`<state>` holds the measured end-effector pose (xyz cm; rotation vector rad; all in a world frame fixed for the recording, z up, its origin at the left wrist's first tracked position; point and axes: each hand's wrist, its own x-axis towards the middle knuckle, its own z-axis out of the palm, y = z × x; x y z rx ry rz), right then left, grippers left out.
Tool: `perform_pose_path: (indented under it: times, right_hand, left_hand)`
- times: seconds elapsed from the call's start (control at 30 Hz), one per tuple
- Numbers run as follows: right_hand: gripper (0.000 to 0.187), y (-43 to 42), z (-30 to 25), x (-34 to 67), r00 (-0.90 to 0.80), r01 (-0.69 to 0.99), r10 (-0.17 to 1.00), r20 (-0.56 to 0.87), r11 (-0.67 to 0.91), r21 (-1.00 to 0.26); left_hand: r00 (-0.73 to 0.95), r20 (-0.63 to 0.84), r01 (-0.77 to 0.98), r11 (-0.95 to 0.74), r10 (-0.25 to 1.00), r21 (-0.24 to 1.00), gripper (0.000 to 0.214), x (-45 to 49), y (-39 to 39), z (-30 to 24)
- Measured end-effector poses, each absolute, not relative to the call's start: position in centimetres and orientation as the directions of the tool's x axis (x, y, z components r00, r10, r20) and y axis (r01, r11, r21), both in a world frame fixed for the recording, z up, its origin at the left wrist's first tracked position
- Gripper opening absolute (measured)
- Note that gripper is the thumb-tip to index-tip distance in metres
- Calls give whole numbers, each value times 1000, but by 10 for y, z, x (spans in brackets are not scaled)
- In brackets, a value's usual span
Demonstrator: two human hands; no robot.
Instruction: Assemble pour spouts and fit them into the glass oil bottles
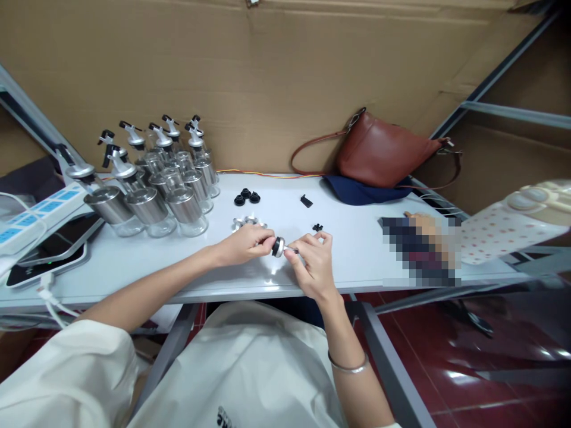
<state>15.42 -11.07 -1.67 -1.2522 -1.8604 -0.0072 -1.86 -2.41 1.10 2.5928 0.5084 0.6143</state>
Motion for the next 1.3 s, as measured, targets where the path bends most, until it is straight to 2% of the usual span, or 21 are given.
perform_pose_path:
  times: [0.1,0.2,0.3,0.4,0.47,0.53,0.6,0.7,0.77,0.87,0.97,1.13,1.3]
  right_hand:
    - [40,-111,-15,155,-116,671,816,566,484,-561]
    - [49,-109,-17,157,-113,542,888,447,432,-721]
    - [55,-107,-21,160,-116,412,939,323,341,-845]
    - [57,-105,-25,161,-93,327,964,248,265,-907]
    - [55,-104,-26,161,-68,308,967,246,255,-917]
    - [51,-104,-24,161,-52,314,957,285,287,-905]
    - [48,-104,-22,161,-31,332,933,358,348,-877]
    - [36,-103,-21,161,0,396,888,459,422,-816]
    - [27,-100,-22,161,-9,462,872,490,438,-771]
    - [23,-97,-27,159,-43,547,888,458,404,-733]
    - [24,-95,-31,158,-79,583,924,374,347,-734]
    - [25,-94,-31,160,-83,575,928,363,342,-744]
    - [30,-84,-38,155,196,649,875,442,223,-728]
  left_hand:
    - [857,428,241,-958,286,156,29,-20,-23,9]
    - [887,439,211,-971,143,-111,33,-23,-20,7]
    - [895,447,167,-933,6,-320,35,-26,-19,11]
    - [884,461,156,-885,-73,-439,32,-27,-19,17]
    - [879,474,190,-876,-49,-443,30,-27,-17,22]
    - [877,480,250,-882,31,-400,33,-28,-12,30]
    - [851,497,359,-878,169,-317,40,-30,-2,41]
    - [756,476,589,-785,449,-195,43,-35,14,61]
    - [720,360,680,-708,593,-193,37,-36,24,70]
    - [676,107,732,-647,729,-214,23,-29,34,74]
    - [624,-49,759,-620,780,-199,18,-17,42,70]
    - [610,-81,768,-613,788,-186,19,-4,52,59]
    - [584,-72,786,-585,809,-201,22,-3,61,48]
